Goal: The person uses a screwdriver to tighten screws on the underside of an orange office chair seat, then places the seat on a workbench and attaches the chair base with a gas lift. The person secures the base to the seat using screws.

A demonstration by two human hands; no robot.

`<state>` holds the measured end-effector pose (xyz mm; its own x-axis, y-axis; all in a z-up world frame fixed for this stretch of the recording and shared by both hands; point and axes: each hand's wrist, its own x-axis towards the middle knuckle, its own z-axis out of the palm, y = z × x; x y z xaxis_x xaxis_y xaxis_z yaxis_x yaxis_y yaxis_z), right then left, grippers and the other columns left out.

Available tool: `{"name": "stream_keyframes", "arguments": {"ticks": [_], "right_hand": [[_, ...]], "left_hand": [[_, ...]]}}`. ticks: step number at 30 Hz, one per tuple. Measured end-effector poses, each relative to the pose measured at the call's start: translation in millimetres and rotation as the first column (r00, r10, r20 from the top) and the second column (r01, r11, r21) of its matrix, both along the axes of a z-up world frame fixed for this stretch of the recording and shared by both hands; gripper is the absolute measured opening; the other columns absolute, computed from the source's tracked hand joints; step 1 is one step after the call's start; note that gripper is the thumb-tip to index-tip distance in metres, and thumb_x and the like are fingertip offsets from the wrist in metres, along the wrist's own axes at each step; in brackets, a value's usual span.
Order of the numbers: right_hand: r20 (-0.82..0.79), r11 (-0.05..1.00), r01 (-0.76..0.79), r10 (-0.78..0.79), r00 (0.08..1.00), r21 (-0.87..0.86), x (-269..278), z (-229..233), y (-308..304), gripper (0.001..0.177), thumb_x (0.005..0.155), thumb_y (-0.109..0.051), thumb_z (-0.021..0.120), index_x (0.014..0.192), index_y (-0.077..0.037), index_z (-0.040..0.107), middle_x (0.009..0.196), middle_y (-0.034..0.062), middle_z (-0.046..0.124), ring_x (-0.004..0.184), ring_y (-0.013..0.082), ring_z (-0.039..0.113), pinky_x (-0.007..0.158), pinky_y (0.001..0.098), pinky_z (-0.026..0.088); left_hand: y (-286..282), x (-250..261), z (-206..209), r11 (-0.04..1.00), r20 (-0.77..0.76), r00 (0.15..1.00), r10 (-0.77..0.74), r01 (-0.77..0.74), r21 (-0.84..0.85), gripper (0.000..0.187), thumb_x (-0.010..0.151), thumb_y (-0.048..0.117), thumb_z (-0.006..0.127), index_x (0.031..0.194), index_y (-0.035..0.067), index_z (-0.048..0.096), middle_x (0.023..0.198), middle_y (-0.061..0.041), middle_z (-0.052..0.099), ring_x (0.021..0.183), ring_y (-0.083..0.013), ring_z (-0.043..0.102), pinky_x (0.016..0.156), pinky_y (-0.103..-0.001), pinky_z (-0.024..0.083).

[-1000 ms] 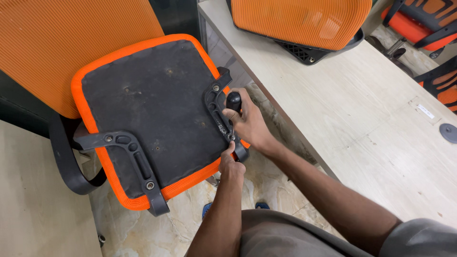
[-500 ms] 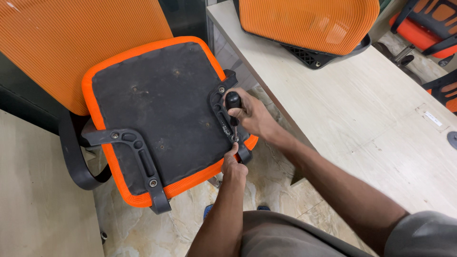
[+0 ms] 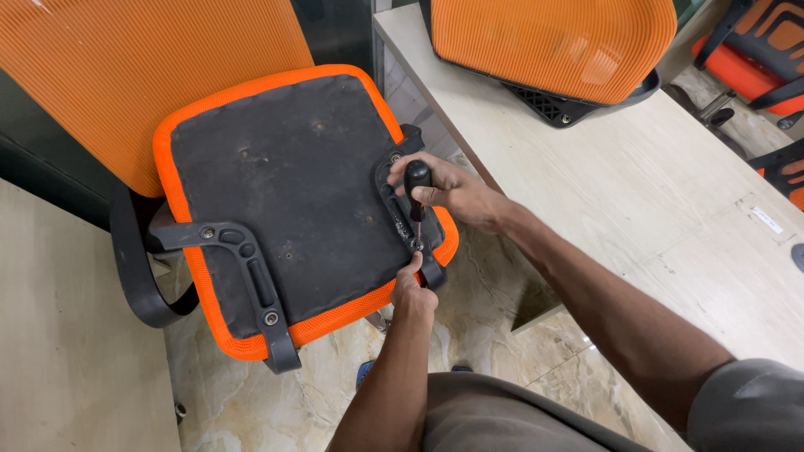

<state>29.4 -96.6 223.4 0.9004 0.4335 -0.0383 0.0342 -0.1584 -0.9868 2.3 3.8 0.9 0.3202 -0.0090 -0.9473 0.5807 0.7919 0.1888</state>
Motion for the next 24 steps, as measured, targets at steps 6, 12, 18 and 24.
{"name": "stream_keyframes", "arguments": {"ticks": [6,12,18,24], "right_hand": [[0.189,0.997,0.073,-0.079,0.979,0.04,-2.1,-10.2,1.1,0.029,0.096,-0.005,0.068,0.122,-0.006,0.054,0.106,0.0003,0.06,0.105,0.0149,0.059,0.1,0.033,0.05],[0.319,0.825,0.56,-0.513,0.797,-0.073,-36.5,-25.6,41.1,0.031,0.094,0.001,0.065,0.122,-0.007,0.056,0.103,0.0009,0.059,0.101,0.014,0.058,0.096,0.0301,0.049],[0.291,0.947,0.304,-0.263,0.92,-0.107,-15.9,-9.5,29.8,0.032,0.096,-0.007,0.067,0.125,-0.011,0.054,0.11,0.0023,0.061,0.113,0.0145,0.058,0.105,0.0328,0.047],[0.098,0.994,-0.1,0.104,0.99,-0.052,2.7,-3.1,4.0,0.028,0.094,-0.002,0.06,0.121,-0.01,0.055,0.112,0.0025,0.059,0.11,0.0151,0.058,0.098,0.0355,0.051]], "left_hand": [[0.0,-2.8,0.4,0.999,0.015,1.0,-0.014,0.013,0.039,0.042,0.073,0.013,0.091,0.111,0.0,0.076,0.12,-0.007,0.076,0.106,-0.0223,0.071,0.099,-0.033,0.056],[-2.4,2.2,-9.0,0.999,0.03,0.999,0.035,-0.035,-0.028,0.04,0.074,0.012,0.089,0.109,0.002,0.075,0.118,-0.007,0.076,0.102,-0.0227,0.073,0.096,-0.036,0.058],[-1.4,1.5,-1.3,0.999,0.013,0.999,0.04,-0.04,-0.002,0.039,0.074,0.01,0.09,0.11,0.002,0.076,0.119,-0.007,0.077,0.103,-0.023,0.072,0.096,-0.035,0.057],[-1.2,-1.8,2.1,1.0,0.031,0.999,0.019,-0.019,0.01,0.039,0.074,0.01,0.089,0.11,0.001,0.076,0.12,-0.007,0.076,0.106,-0.0232,0.072,0.098,-0.034,0.057]]}}
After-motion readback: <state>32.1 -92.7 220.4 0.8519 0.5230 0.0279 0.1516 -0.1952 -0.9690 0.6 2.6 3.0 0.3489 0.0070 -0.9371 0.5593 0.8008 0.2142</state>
